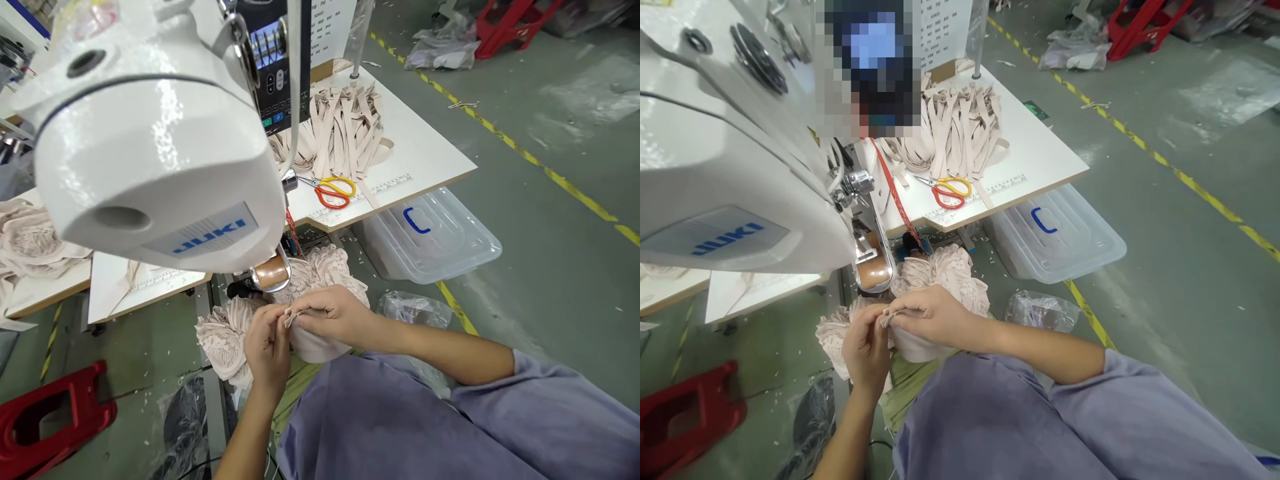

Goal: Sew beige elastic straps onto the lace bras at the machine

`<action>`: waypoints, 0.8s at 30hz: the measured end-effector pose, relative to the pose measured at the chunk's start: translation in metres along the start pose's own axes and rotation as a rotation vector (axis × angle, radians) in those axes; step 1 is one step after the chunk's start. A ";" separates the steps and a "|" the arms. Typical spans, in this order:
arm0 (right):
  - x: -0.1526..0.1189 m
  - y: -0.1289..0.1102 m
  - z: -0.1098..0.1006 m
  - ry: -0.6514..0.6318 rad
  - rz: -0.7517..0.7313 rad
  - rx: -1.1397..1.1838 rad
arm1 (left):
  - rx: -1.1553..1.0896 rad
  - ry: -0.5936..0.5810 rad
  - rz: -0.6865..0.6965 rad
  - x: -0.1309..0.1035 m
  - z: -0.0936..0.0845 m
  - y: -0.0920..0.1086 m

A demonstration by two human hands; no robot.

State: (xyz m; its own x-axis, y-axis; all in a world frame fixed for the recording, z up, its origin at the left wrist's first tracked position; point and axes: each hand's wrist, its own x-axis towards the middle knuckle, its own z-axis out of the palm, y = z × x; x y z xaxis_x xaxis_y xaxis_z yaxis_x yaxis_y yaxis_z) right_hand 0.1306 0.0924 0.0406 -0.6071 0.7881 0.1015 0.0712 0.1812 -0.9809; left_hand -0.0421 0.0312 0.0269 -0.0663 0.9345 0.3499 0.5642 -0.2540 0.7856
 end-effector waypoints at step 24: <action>0.029 -0.030 -0.049 -0.341 0.151 -0.099 | 0.196 -0.208 0.078 0.030 -0.025 0.023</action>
State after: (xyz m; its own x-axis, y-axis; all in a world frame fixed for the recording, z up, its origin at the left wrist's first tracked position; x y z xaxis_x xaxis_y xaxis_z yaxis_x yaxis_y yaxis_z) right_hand 0.1499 0.1391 0.0813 -0.8109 0.5727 -0.1204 0.2463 0.1473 -0.9579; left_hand -0.0517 0.0474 0.0688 0.1422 0.9503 0.2769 0.7104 -0.2928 0.6400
